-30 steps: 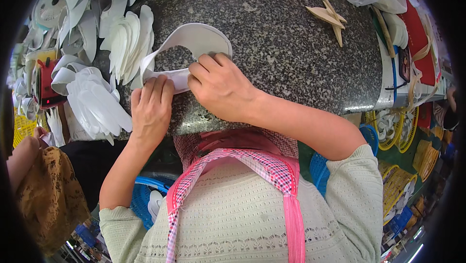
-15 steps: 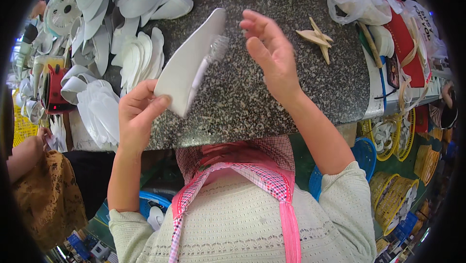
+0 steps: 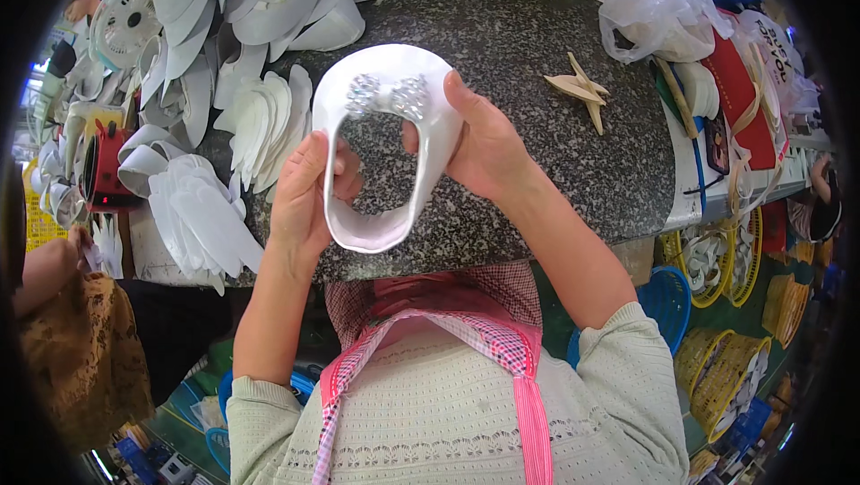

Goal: The person assembles a shoe upper by fitting foam padding and inserts into the interior, placing wooden supports inside, and pressing and shaping the edges and seams by hand.

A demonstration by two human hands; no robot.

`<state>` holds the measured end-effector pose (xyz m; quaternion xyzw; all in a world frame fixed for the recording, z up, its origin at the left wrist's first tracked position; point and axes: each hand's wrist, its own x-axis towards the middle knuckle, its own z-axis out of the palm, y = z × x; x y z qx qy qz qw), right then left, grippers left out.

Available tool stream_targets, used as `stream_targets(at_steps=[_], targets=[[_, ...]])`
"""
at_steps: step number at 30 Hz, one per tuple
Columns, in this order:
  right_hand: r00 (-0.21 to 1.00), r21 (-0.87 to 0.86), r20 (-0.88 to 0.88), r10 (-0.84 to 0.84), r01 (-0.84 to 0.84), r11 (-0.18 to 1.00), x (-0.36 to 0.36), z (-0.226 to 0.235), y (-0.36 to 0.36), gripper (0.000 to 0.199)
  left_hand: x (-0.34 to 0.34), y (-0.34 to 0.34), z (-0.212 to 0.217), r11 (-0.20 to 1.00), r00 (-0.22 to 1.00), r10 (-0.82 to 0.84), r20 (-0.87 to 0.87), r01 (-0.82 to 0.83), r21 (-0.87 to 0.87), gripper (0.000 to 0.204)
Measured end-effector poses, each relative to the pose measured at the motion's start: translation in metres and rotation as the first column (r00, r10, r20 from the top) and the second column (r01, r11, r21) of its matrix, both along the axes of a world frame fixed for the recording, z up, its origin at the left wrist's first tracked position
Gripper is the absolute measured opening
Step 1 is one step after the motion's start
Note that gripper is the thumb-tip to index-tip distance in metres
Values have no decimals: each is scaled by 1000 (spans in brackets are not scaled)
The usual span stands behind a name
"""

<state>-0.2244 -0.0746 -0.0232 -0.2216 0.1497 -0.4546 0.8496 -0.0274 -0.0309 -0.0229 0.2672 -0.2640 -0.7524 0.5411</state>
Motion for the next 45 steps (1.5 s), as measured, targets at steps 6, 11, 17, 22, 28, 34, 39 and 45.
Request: stream_targets(at_steps=[6,11,17,22,28,34,39,45], targets=[[971,-125,-188,-146,124,984,4,-6,11,27,-1,-5,-25,996,941,-72,-330,50,-72,28],[942,-98,-314,-119,92,991,12,6,11,24,2,-11,-22,999,993,-43,-110,44,2,22],[990,87,40,138,-141,986,21,-8,11,33,-21,-7,-31,998,909,-7,-417,-21,-62,21],[990,-72,-129,60,-70,995,28,8,15,32,-28,-5,-54,998,928,42,-370,-54,-22,21],[962,-177,-262,-71,24,984,15,3,6,24,-6,-17,-31,993,993,113,-24,-113,21,27],[801,-411,-451,-394,206,888,29,-4,12,23,-21,11,17,674,99,695,712,252,-694,18],[793,-465,-454,-407,179,867,28,-1,12,22,-26,11,12,880,402,440,803,-16,-475,17],[824,-483,-430,-369,136,865,21,-10,9,17,-25,3,18,989,691,133,710,-45,-142,12]])
